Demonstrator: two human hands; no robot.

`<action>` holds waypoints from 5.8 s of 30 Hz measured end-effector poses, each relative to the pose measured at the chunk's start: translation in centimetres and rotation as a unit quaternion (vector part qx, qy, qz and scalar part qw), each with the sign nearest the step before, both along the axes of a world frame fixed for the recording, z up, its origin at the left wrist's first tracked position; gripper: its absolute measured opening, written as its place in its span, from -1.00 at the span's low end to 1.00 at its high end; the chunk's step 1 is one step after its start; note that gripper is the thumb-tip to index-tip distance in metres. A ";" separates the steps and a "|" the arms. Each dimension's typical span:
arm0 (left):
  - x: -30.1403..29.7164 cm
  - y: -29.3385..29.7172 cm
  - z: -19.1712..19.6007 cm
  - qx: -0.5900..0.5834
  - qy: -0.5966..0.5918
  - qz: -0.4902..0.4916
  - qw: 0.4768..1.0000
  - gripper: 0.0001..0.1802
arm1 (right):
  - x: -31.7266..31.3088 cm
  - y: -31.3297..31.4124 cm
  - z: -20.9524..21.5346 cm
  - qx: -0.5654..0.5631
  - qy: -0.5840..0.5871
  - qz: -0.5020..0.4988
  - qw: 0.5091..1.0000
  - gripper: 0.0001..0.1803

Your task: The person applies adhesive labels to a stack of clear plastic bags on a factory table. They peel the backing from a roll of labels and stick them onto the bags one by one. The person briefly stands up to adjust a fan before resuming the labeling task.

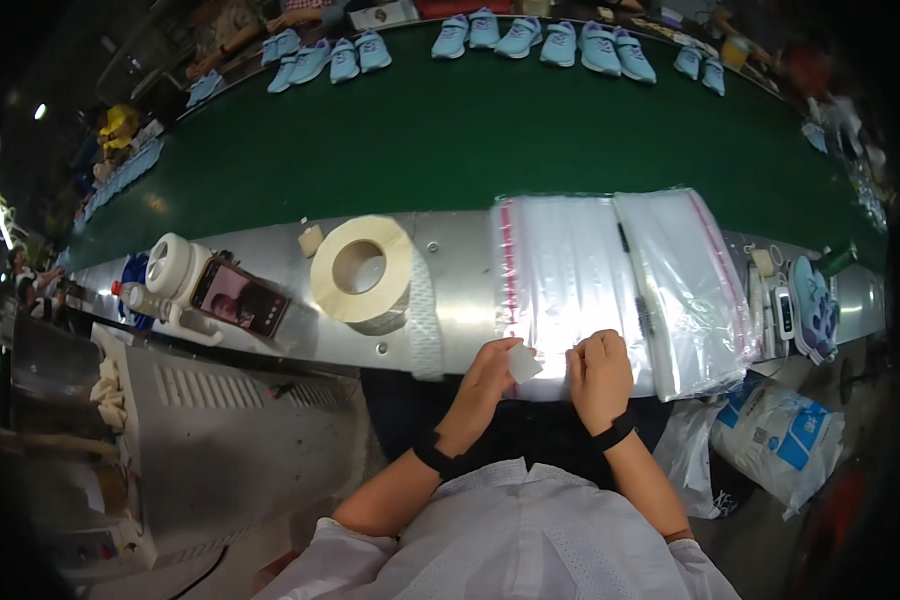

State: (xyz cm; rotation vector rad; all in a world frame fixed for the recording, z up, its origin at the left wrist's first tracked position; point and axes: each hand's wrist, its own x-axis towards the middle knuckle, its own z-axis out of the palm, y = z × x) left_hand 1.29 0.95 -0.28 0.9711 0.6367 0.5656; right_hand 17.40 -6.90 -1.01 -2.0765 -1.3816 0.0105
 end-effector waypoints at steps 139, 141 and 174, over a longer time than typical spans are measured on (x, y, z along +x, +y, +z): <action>-6.1 -2.0 2.5 0.018 0.022 0.131 0.991 -0.70 | -5.1 1.0 3.6 -0.177 0.551 0.261 0.772 -0.95; -5.8 -2.1 1.4 0.011 0.044 0.144 0.989 -0.71 | -4.8 0.2 3.7 -0.159 0.571 0.275 0.757 -0.95; -7.0 -2.6 4.6 0.320 0.222 0.107 0.915 -0.76 | -6.5 0.6 2.7 -0.093 0.533 0.261 0.799 -0.96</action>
